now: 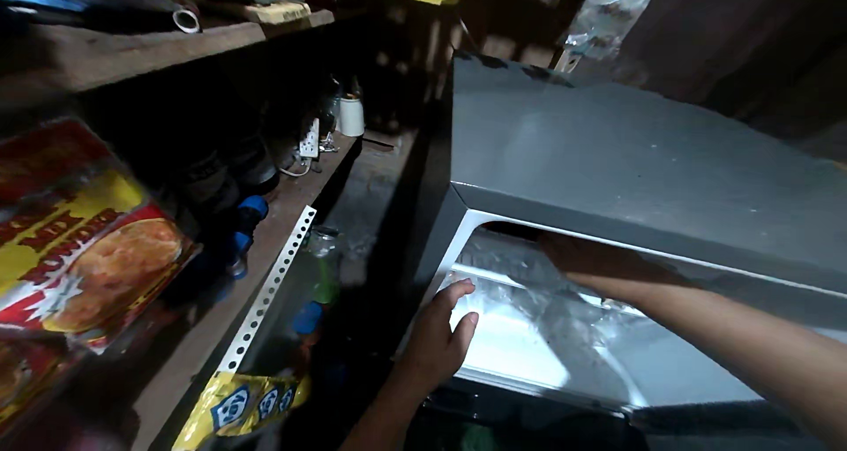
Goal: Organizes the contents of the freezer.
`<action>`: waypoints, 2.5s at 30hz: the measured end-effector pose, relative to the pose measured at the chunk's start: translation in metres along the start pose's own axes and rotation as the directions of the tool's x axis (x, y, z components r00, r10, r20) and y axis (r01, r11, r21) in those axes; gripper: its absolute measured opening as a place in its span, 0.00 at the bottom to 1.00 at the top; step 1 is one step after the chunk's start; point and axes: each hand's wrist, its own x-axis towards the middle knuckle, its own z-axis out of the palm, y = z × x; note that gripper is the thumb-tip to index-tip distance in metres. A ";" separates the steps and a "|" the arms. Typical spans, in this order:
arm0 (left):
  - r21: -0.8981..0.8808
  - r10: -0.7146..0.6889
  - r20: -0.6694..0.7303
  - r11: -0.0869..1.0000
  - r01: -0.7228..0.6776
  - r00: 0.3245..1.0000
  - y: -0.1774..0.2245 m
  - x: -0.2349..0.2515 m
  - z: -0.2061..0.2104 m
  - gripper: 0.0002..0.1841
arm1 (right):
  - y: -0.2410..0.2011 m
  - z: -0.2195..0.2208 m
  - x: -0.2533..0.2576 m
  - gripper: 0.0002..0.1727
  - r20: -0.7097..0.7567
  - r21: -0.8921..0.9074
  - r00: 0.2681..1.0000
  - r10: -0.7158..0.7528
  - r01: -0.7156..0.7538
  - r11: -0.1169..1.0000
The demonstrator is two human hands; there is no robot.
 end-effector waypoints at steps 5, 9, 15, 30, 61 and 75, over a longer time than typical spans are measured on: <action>0.045 -0.006 0.021 0.999 0.005 1.000 0.000 0.001 0.000 0.22 | -0.003 0.002 0.012 0.18 0.100 0.296 0.976 0.194 -0.216 0.930; 0.098 -0.077 -0.013 0.992 0.078 0.997 0.009 0.007 0.007 0.22 | -0.027 -0.008 0.018 0.11 0.083 0.164 0.973 0.216 -0.227 0.960; 0.060 -0.152 -0.096 0.986 0.158 0.984 0.008 0.019 0.030 0.23 | -0.032 -0.004 0.007 0.12 0.082 -0.027 0.977 0.195 -0.193 0.981; -0.416 -0.351 -0.408 0.893 0.171 0.843 0.003 0.059 0.069 0.08 | -0.063 -0.008 -0.019 0.03 -0.096 -0.188 0.983 0.159 -0.175 0.966; -0.977 -0.747 0.001 0.142 0.161 0.665 0.078 0.049 0.136 0.23 | -0.067 -0.044 -0.045 0.40 -0.347 0.637 0.523 0.778 -0.477 0.605; -0.988 -0.739 0.035 0.076 0.134 0.673 0.081 0.044 0.132 0.23 | -0.062 -0.043 0.022 0.50 -0.122 0.845 0.289 0.950 -0.473 0.252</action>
